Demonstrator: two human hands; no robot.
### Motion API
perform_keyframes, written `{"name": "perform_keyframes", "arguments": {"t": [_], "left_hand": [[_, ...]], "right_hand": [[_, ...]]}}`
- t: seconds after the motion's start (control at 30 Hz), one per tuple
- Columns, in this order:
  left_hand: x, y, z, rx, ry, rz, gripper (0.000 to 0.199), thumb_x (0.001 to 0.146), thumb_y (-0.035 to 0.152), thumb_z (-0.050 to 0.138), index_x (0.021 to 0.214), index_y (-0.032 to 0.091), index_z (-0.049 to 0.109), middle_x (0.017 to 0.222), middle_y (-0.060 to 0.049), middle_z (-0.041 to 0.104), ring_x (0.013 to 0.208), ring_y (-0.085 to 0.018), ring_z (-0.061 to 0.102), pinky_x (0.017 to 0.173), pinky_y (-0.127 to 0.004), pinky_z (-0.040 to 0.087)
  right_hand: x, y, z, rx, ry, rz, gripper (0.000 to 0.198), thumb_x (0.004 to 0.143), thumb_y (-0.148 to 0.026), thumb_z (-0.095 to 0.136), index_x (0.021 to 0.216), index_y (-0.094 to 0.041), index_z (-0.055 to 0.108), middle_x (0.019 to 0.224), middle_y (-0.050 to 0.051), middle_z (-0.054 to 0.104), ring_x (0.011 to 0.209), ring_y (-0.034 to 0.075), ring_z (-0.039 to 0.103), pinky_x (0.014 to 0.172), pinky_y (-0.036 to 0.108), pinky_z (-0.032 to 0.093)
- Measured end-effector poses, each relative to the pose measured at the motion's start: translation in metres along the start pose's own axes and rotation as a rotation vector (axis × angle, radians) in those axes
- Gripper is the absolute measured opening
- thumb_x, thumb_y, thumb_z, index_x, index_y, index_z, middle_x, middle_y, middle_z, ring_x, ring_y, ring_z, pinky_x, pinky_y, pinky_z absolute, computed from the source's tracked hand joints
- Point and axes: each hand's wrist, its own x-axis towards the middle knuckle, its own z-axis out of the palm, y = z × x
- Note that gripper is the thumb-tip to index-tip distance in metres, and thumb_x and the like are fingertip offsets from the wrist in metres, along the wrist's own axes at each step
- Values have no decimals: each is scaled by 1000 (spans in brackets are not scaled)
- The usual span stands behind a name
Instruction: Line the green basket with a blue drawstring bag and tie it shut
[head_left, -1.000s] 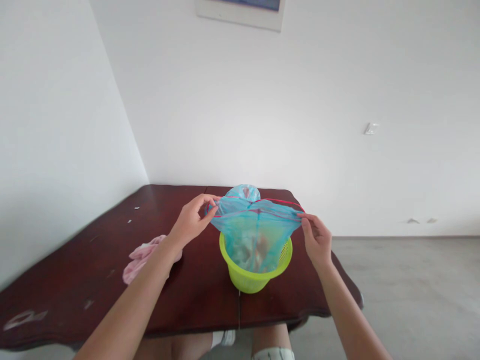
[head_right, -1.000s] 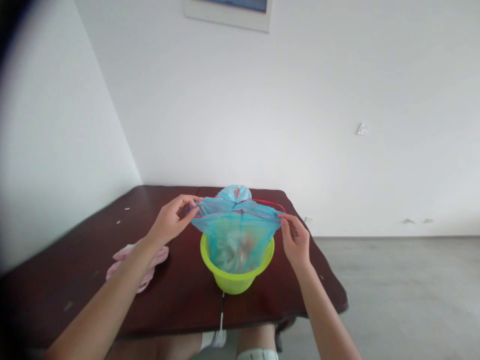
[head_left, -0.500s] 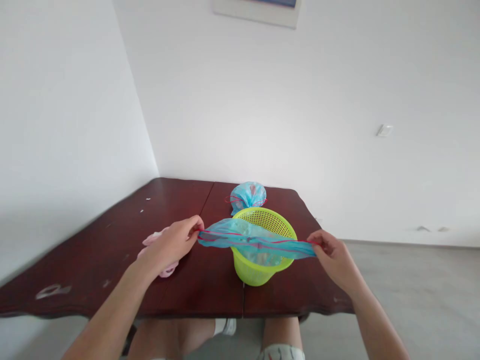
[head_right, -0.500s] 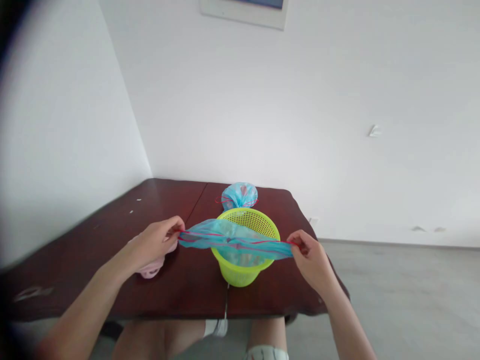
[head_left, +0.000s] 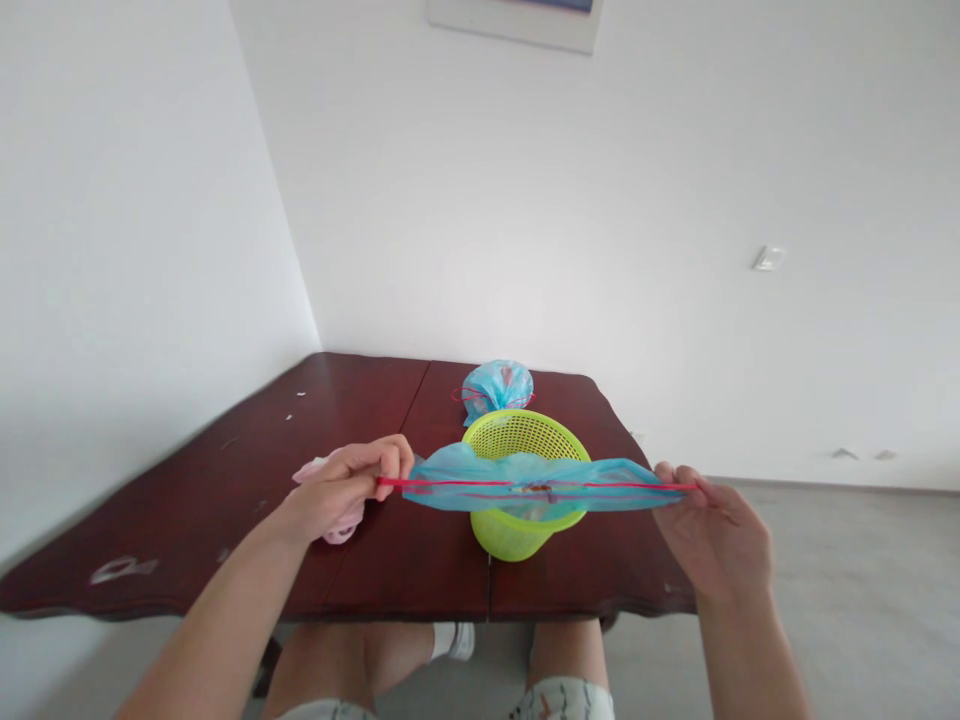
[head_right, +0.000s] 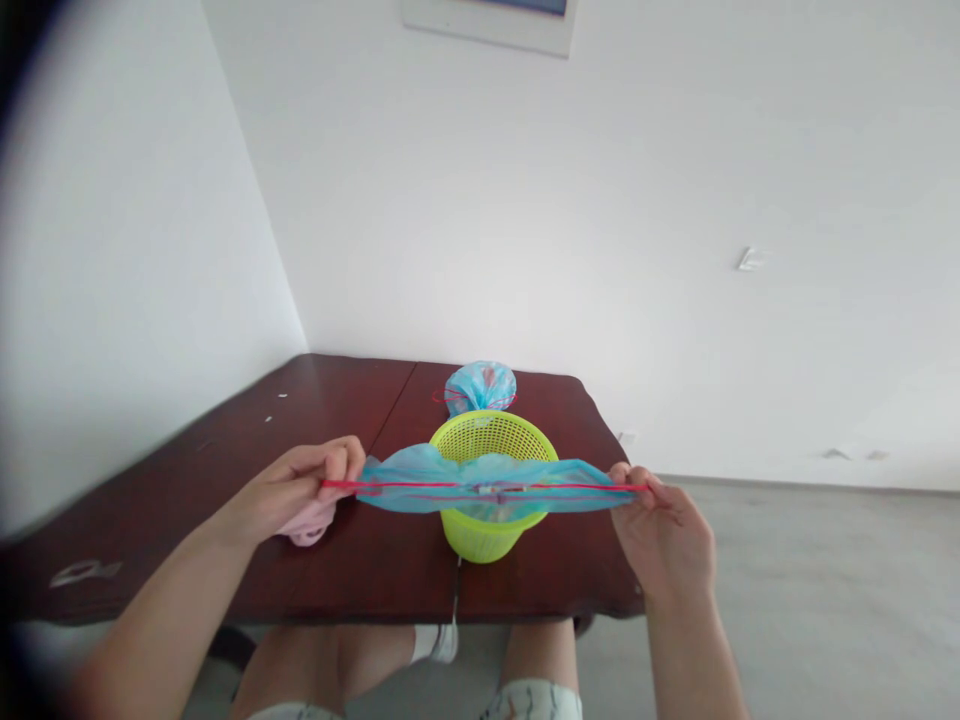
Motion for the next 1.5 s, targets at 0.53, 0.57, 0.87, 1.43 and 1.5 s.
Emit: {"name": "perform_keyframes", "arguments": {"t": [0.53, 0.57, 0.87, 1.43, 1.5], "left_hand": [[64, -26, 58, -532, 263, 234, 105, 100, 46, 98, 182, 66, 34, 166, 0, 71, 83, -8, 77, 85, -29, 76], [69, -24, 63, -557, 259, 259, 111, 97, 47, 100, 183, 65, 32, 164, 0, 72, 79, -6, 75, 82, -25, 75], [89, -14, 95, -457, 341, 431, 113, 95, 79, 92, 187, 48, 34, 179, -13, 61, 151, -33, 74, 110, -38, 73], [127, 3, 147, -631, 636, 441, 55, 118, 63, 65, 165, 37, 55, 191, -13, 46, 166, -35, 62, 132, -52, 56], [130, 3, 150, -561, 665, 451, 58, 114, 50, 77, 165, 40, 52, 186, -11, 53, 162, -32, 65, 131, -49, 55]], "right_hand": [[-3, 25, 44, 75, -142, -160, 17, 111, -40, 70, 103, -31, 82, 97, -4, 79, 43, 2, -8, 29, 27, 23], [-4, 28, 47, 89, -163, -165, 16, 110, -39, 71, 107, -32, 85, 107, -3, 85, 41, 0, -9, 27, 26, 13], [-10, 20, 95, -4, -361, -171, 86, 94, -70, 92, 171, -59, 58, 185, 12, 56, 44, 0, 27, 29, 22, 23], [38, 55, 123, 28, 221, -357, 71, 112, -86, 44, 162, -36, 57, 153, 16, 67, 110, 29, 78, 88, 46, 69], [42, 61, 127, -27, 244, -414, 71, 114, -84, 42, 169, -39, 49, 158, 16, 65, 127, 31, 78, 98, 48, 69]]}}
